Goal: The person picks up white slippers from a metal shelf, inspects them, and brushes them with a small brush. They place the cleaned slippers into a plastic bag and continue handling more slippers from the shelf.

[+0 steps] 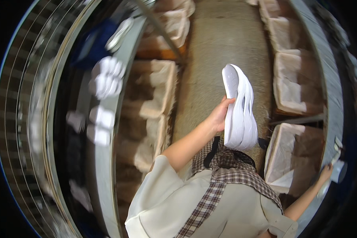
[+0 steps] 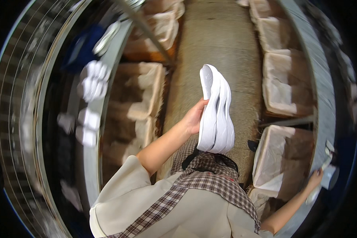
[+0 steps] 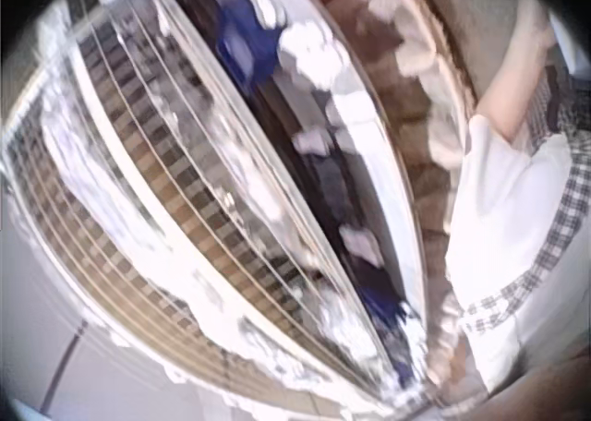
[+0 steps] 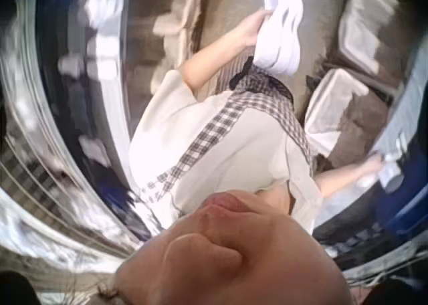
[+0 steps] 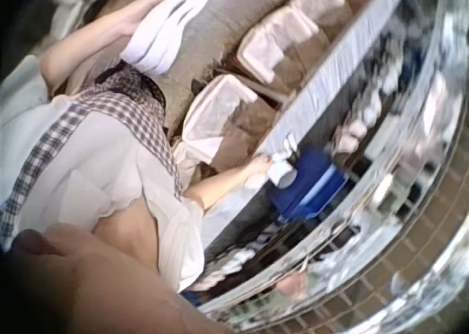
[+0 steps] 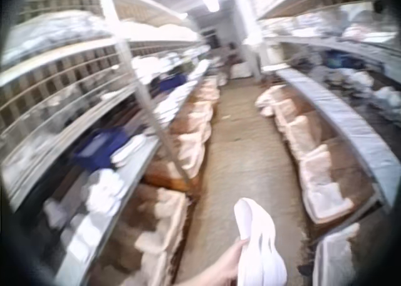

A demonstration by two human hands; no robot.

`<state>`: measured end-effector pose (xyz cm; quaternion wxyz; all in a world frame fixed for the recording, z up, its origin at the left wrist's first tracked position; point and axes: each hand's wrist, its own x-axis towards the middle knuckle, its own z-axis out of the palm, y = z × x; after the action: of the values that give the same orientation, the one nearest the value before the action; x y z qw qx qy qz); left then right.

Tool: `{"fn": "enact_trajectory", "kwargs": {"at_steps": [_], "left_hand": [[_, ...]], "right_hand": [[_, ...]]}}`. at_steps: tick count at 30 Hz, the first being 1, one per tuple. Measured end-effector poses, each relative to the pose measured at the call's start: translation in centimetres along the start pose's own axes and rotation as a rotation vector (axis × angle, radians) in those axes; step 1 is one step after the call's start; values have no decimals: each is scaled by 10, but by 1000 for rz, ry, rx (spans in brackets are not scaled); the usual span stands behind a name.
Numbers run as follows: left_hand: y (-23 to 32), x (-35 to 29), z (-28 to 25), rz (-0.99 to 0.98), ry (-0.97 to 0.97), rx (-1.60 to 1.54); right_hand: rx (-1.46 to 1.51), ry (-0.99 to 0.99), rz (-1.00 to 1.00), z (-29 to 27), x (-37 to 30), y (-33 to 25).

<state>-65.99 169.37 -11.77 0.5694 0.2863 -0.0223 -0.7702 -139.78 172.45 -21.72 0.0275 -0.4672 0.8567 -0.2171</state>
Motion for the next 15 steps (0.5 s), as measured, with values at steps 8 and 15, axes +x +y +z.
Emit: {"fn": "enact_trajectory", "kwargs": {"at_steps": [8,15], "left_hand": [[61,-176,-68,523,339,-10],[209,-330,-145,1208,847,131]], "right_hand": [[-570,129,-155,-27,-37,-108],[0,238,-894,-21,-155,-276]]}}
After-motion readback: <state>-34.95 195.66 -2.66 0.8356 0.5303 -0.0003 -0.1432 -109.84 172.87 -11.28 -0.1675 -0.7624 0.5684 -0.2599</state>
